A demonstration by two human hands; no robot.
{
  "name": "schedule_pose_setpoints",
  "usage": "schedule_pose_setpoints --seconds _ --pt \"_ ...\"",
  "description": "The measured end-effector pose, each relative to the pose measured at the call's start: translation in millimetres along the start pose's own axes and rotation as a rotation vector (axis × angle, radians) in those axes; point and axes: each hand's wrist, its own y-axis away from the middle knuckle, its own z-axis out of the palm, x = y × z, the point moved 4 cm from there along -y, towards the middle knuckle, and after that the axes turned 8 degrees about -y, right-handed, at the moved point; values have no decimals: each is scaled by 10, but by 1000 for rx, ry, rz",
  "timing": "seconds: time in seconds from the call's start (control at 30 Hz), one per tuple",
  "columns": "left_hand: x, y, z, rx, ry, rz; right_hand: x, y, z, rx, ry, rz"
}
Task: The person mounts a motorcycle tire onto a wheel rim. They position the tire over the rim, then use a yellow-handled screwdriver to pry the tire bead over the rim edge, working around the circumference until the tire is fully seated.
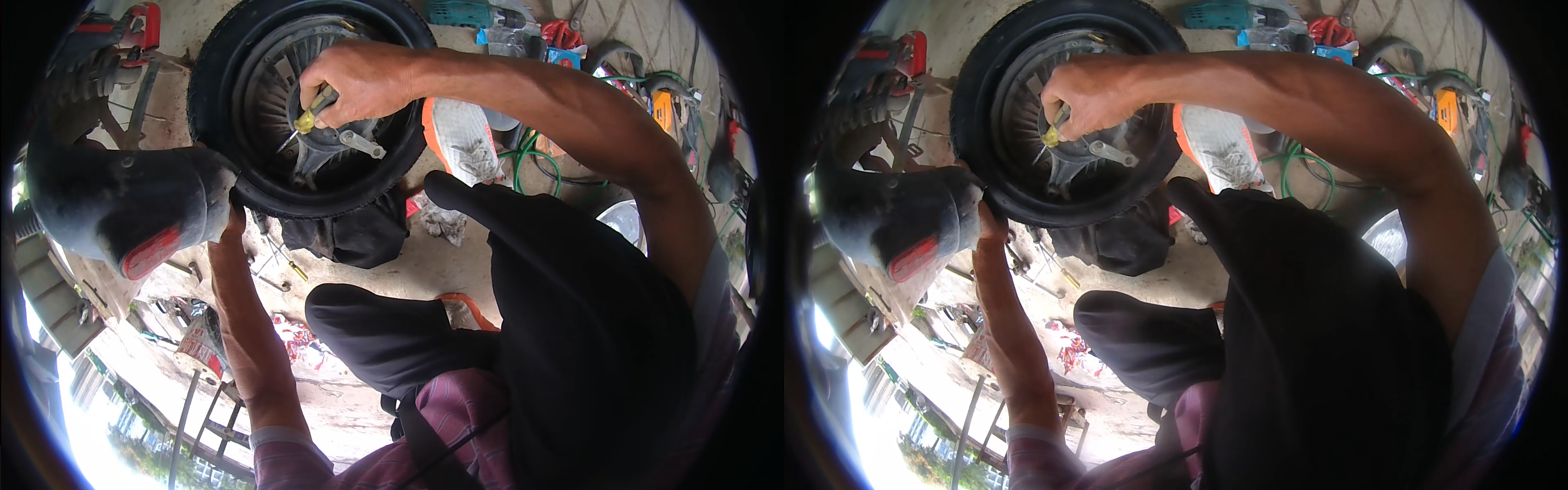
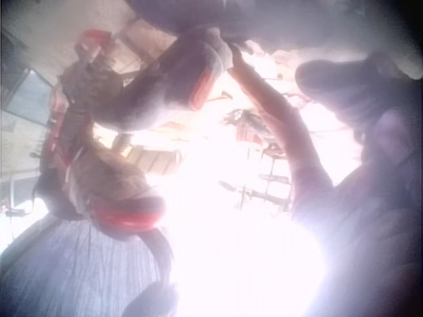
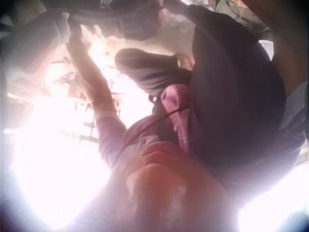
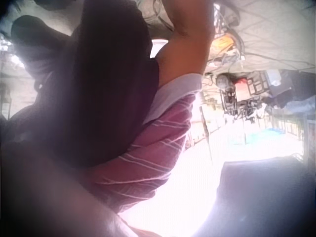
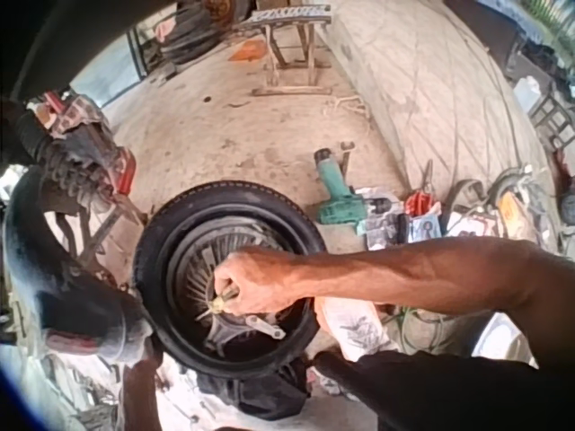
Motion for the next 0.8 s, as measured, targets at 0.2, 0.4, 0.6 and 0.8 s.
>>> schedule_pose_setpoints --seconds 0.2,0.4,0.6,0.8 --pt "45 -3 12 -92 -3 110 49 32 -16 42 -7 -92" --pt "-17 50 -59 -119 -35 147 32 -7 50 9 -42 -50" --pt "-78 3 -98 -89 11 118 39 -23 10 -8 -11 -84" --pt "56 127 208 53 34 -80 -152 -47 17 -104 168 47"
